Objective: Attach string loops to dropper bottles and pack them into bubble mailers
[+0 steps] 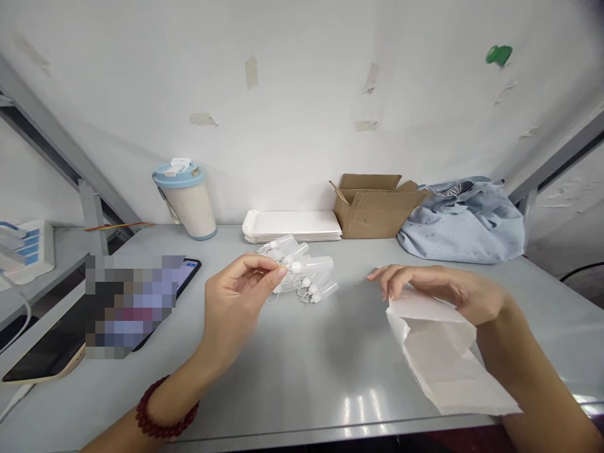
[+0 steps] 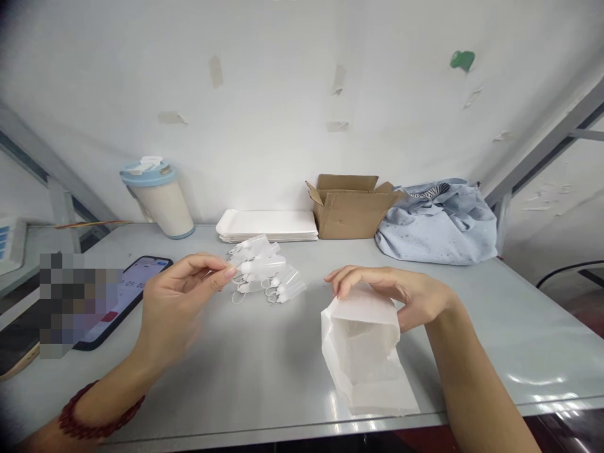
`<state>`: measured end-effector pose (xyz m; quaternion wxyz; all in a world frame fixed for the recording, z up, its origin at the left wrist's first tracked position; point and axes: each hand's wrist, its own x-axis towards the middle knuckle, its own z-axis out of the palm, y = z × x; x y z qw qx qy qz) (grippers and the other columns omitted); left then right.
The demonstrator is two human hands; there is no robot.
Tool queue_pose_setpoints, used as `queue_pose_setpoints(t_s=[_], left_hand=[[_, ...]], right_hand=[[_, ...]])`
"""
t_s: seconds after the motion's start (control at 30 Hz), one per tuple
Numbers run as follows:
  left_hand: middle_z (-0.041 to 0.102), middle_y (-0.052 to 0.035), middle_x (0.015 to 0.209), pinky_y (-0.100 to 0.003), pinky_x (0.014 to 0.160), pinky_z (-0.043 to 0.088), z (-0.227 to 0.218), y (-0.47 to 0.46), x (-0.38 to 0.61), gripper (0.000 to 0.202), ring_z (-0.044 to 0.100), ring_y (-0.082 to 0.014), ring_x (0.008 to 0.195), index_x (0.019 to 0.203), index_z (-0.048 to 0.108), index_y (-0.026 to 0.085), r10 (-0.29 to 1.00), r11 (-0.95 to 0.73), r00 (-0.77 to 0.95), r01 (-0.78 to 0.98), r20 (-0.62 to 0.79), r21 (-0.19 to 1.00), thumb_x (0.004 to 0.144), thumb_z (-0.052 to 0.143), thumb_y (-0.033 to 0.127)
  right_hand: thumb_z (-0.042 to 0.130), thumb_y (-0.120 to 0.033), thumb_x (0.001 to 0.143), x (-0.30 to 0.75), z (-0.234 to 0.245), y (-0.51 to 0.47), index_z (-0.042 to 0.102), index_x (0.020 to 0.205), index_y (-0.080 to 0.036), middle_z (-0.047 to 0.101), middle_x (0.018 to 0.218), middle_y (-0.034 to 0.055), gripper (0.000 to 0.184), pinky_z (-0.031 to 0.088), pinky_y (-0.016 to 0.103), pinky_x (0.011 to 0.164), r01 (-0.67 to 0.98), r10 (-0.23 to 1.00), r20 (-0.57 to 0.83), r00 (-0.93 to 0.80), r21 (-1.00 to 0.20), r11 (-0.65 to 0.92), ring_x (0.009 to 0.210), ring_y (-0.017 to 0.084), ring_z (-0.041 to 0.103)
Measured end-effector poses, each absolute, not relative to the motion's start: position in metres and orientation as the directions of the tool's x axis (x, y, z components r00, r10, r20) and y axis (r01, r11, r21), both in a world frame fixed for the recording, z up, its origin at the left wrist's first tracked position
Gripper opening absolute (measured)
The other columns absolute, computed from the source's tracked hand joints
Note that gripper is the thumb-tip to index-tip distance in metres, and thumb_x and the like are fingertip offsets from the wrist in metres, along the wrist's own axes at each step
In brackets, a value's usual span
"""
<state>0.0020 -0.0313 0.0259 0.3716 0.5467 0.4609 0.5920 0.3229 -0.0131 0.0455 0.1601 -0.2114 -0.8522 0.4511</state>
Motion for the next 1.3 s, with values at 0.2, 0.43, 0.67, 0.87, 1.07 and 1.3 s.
queue_pose_setpoints(t_s=[0.2,0.43,0.67,0.87,1.07,1.3], left_hand=[[0.062,0.0031,0.069,-0.02,0.056,0.044,0.025,-0.033,0.002,0.008,0.054,-0.0094,0.064,0.072,0.066,0.019,0.913,-0.391,-0.126,0.002,0.388,0.92,0.072,0.072,0.015],[0.063,0.0014,0.072,-0.025,0.063,0.048,0.025,-0.042,0.008,0.017,0.059,-0.0124,0.07,0.075,0.064,0.019,0.779,-0.627,0.047,0.078,0.626,0.775,0.075,0.064,0.002],[0.068,0.0005,0.074,-0.029,0.068,0.043,-0.007,-0.041,0.021,0.018,0.057,-0.0139,0.072,0.079,0.064,0.018,0.555,-0.83,0.433,0.348,0.711,0.436,0.08,0.057,0.002],[0.073,0.0028,0.078,-0.03,0.069,0.04,-0.018,-0.033,0.021,0.015,0.055,-0.0159,0.073,0.079,0.068,0.021,0.637,-0.771,0.51,0.429,0.578,0.47,0.083,0.058,0.01],[0.068,0.0024,0.067,-0.024,0.059,0.042,-0.014,-0.026,0.019,0.017,0.056,-0.0125,0.061,0.071,0.071,0.02,0.849,-0.505,0.458,0.559,0.263,0.658,0.076,0.063,0.007],[0.052,0.0006,0.064,-0.02,0.053,0.04,-0.033,-0.033,0.031,0.022,0.051,-0.0114,0.061,0.067,0.071,0.02,0.829,-0.557,0.442,0.592,0.343,0.583,0.074,0.059,0.003]], right_hand=[[0.065,-0.028,0.071,0.316,0.042,-0.009,0.053,0.112,-0.025,0.048,0.117,0.0067,0.043,0.045,0.03,0.079,0.302,0.666,-0.045,-0.744,-0.913,0.275,0.106,0.023,0.05],[0.059,-0.013,0.067,0.295,0.033,-0.005,0.054,0.105,-0.024,0.052,0.107,0.0025,0.04,0.041,0.023,0.063,0.299,0.785,-0.07,-0.615,-0.942,0.15,0.084,0.014,0.053],[0.057,-0.01,0.068,0.26,0.019,-0.008,0.057,0.095,-0.021,0.057,0.094,-0.0004,0.029,0.041,0.025,0.067,0.421,0.827,-0.087,-0.556,-0.887,0.189,0.08,0.014,0.053],[0.06,-0.013,0.066,0.248,0.01,-0.015,0.053,0.104,-0.023,0.051,0.107,0.0026,0.04,0.039,0.035,0.088,0.618,0.796,-0.084,-0.6,-0.68,0.394,0.099,0.019,0.051],[0.068,-0.027,0.063,0.244,0.001,-0.022,0.046,0.115,-0.024,0.042,0.119,0.0082,0.056,0.031,0.045,0.095,0.75,0.813,-0.062,-0.579,-0.432,0.501,0.109,0.027,0.044],[0.064,-0.022,0.065,0.23,0.0,-0.031,0.052,0.107,-0.024,0.045,0.1,0.0062,0.044,0.035,0.038,0.084,0.732,0.796,0.029,-0.604,-0.376,0.569,0.093,0.023,0.045]])
